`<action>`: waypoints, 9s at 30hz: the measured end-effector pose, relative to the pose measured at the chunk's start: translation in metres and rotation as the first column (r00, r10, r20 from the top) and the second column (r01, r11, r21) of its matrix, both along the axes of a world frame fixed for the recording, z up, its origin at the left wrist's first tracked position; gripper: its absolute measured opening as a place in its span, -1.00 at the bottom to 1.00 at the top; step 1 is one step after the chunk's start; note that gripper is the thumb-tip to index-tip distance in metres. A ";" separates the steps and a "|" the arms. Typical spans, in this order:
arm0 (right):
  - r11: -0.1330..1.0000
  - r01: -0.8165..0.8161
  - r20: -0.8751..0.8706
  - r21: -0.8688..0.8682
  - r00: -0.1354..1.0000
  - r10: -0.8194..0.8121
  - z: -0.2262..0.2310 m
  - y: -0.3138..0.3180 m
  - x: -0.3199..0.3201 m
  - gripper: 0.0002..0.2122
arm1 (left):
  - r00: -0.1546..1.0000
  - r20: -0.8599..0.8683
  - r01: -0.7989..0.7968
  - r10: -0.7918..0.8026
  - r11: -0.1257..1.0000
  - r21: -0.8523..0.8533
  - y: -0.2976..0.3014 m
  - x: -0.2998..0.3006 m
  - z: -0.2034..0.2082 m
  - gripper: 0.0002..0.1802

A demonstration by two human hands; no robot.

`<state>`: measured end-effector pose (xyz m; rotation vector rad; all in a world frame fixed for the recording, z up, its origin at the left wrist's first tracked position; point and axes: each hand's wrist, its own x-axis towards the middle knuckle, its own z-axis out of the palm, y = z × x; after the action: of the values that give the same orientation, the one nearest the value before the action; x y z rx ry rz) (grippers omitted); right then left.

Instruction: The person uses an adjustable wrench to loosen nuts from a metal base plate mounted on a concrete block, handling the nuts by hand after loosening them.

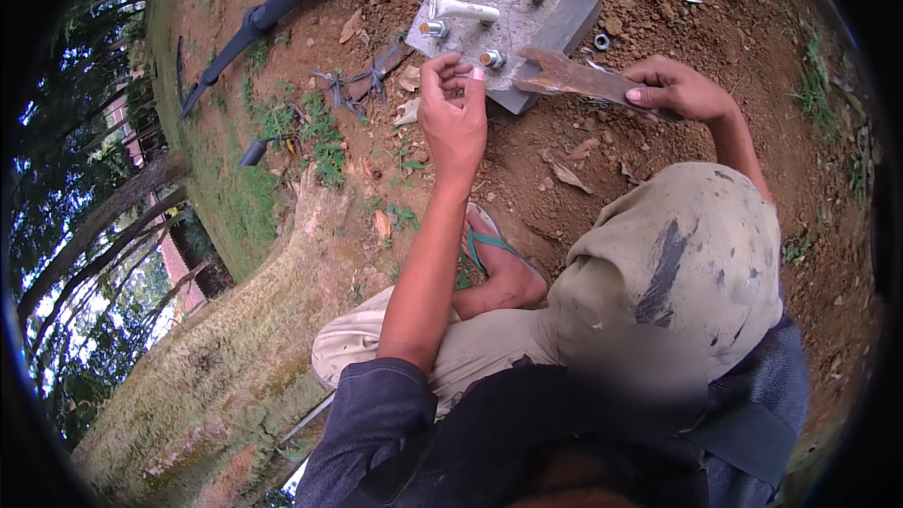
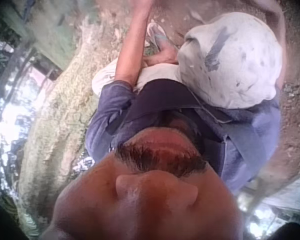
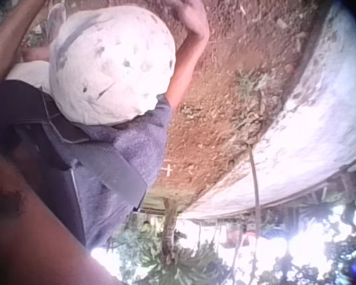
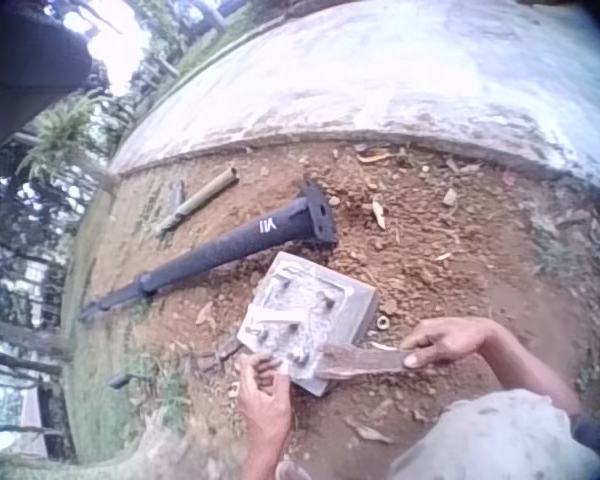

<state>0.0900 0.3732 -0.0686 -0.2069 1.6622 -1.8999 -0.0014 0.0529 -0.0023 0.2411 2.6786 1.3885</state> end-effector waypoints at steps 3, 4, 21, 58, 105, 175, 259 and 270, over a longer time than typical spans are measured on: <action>0.987 0.145 0.192 -0.074 0.973 -0.129 -0.019 -0.006 0.057 -0.71 | 0.946 -0.028 0.313 -0.323 0.933 -0.177 0.017 -0.017 0.015 -0.54; 0.977 0.175 0.248 -0.125 0.959 -0.140 -0.031 -0.011 0.074 -0.72 | 0.903 -0.071 0.393 -0.424 0.882 -0.260 0.015 -0.022 0.011 -0.54; 0.900 0.396 0.243 0.185 0.869 -0.432 -0.053 -0.016 0.091 -0.77 | 0.645 -0.062 0.529 -0.762 0.503 -0.683 0.014 -0.050 0.008 -0.75; 0.945 0.295 0.315 0.142 0.891 -0.326 -0.047 -0.008 0.090 -0.76 | 0.465 0.000 0.486 -0.885 0.255 -0.836 0.028 -0.067 0.024 -0.59; 0.860 0.336 0.319 -0.385 0.922 -0.217 -0.022 -0.177 0.039 -0.79 | 0.842 0.534 -0.097 -0.068 0.956 0.275 -0.011 0.016 -0.023 -0.48; 0.918 0.201 0.342 -0.342 0.936 -0.078 -0.015 -0.134 0.049 -0.63 | 0.884 0.455 -0.285 0.108 0.896 0.340 0.008 0.048 -0.028 -0.67; 0.941 -0.282 0.447 0.189 0.878 0.174 0.078 -0.097 -0.030 -0.61 | 0.617 0.630 0.586 -0.472 0.810 0.032 -0.006 -0.106 -0.020 -0.77; 0.999 -0.005 0.633 -0.042 0.773 0.031 0.076 -0.160 -0.027 -0.64 | 0.583 0.665 0.284 -0.467 0.884 0.372 -0.033 -0.114 -0.055 -0.80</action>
<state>0.0631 0.2136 0.0072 0.3774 1.1481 -1.7156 -0.1150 0.0198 -0.0576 0.1929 1.6655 1.2697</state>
